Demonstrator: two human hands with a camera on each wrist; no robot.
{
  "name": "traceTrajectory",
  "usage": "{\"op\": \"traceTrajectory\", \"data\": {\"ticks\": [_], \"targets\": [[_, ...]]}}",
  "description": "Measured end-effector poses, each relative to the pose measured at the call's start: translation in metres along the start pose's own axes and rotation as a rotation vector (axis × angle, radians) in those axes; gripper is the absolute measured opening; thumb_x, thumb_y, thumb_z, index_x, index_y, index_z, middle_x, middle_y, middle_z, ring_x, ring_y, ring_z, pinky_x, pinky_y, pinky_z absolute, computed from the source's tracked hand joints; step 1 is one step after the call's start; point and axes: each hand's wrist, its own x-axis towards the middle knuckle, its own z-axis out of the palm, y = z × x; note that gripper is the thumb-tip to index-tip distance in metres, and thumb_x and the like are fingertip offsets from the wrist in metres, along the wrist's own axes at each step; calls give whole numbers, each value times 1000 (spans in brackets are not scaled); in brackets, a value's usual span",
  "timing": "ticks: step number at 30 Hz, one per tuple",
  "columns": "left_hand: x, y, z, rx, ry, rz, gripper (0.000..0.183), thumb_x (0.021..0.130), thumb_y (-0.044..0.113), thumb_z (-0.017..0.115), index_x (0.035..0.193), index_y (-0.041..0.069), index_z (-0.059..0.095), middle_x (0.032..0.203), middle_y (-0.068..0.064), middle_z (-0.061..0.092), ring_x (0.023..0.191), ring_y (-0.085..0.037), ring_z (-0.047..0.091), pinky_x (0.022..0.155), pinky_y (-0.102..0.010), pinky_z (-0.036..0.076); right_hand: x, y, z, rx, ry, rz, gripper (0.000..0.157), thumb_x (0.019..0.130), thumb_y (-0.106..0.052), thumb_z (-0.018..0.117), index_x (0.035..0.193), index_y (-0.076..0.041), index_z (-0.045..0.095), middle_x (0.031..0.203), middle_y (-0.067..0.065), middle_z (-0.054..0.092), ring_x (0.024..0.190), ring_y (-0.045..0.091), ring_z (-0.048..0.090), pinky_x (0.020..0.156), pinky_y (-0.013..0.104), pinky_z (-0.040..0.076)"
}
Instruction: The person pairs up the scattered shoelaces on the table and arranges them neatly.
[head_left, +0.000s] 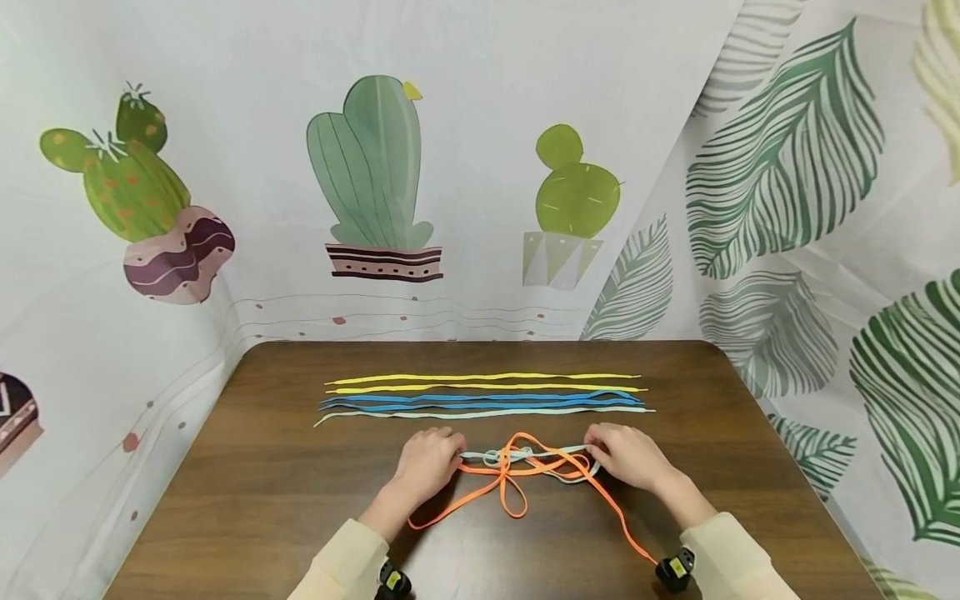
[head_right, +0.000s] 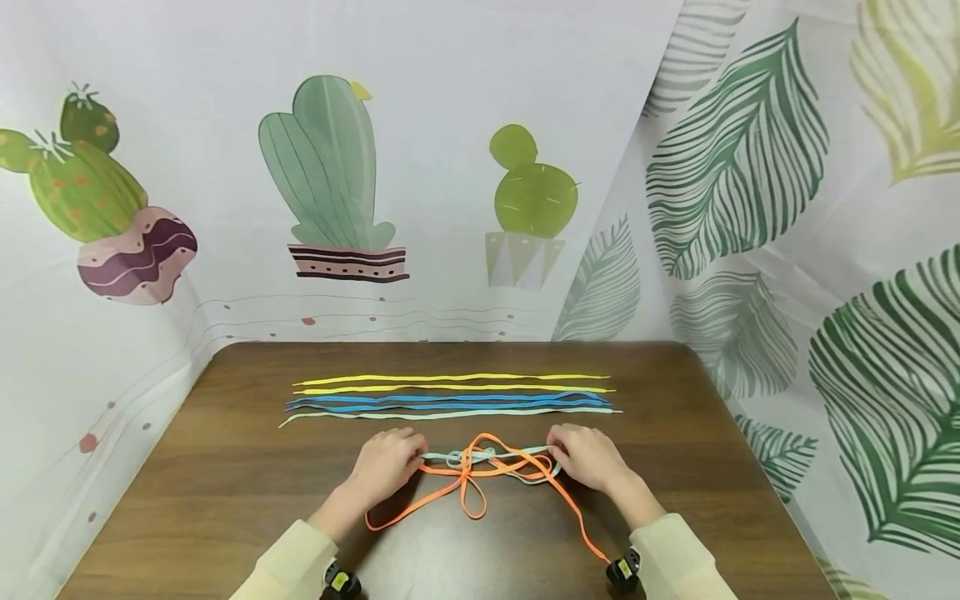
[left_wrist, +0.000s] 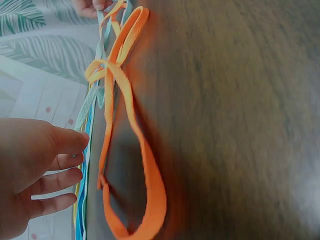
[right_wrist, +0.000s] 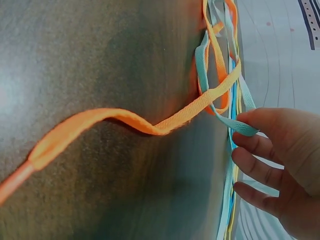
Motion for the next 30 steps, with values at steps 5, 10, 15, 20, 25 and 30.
{"op": "traceTrajectory", "data": {"ticks": [5, 10, 15, 20, 25, 30], "targets": [[-3, -8, -2, -1, 60, -1, 14, 71, 16, 75, 82, 23, 69, 77, 6, 63, 69, -16, 60, 62, -31, 48, 0, 1, -3, -2, 22, 11, 6, 86, -19, 63, 87, -13, 65, 72, -15, 54, 55, -2, 40, 51, 19, 36], [-6, -16, -8, 5, 95, -15, 17, 70, 17, 76, 84, 26, 70, 78, 7, 63, 70, -16, 61, 63, -32, 49, 0, 3, -7, -13, 47, 13, 6, 85, -20, 63, 86, -13, 65, 70, -16, 53, 55, -2, 40, 50, 19, 35], [-9, -25, -15, 9, 117, -43, 11, 71, 17, 74, 76, 25, 69, 72, 8, 60, 68, -15, 60, 63, -32, 48, 0, 5, -11, -18, 70, 18, 4, 83, -18, 65, 85, -14, 64, 69, -16, 52, 55, -1, 40, 49, 20, 34], [-14, -33, -23, 6, 137, -69, 10, 70, 14, 73, 73, 23, 68, 72, 7, 61, 69, -16, 60, 65, -34, 49, -1, 7, -14, -27, 63, 31, 5, 84, -18, 65, 87, -14, 65, 71, -16, 53, 55, -1, 41, 50, 20, 35], [-20, -42, -31, 29, 169, -85, 12, 68, 12, 73, 71, 22, 67, 72, 7, 60, 68, -16, 60, 62, -33, 49, -1, 9, -18, -40, 78, 35, 5, 82, -16, 67, 86, -16, 65, 72, -16, 54, 58, 0, 42, 51, 21, 36], [-27, -52, -38, 29, 160, -120, 13, 68, 8, 72, 71, 20, 66, 71, 7, 60, 69, -16, 60, 61, -33, 48, -2, 13, -22, -53, 106, 29, 6, 81, -15, 68, 85, -17, 65, 72, -15, 55, 60, 0, 44, 53, 22, 38]]}}
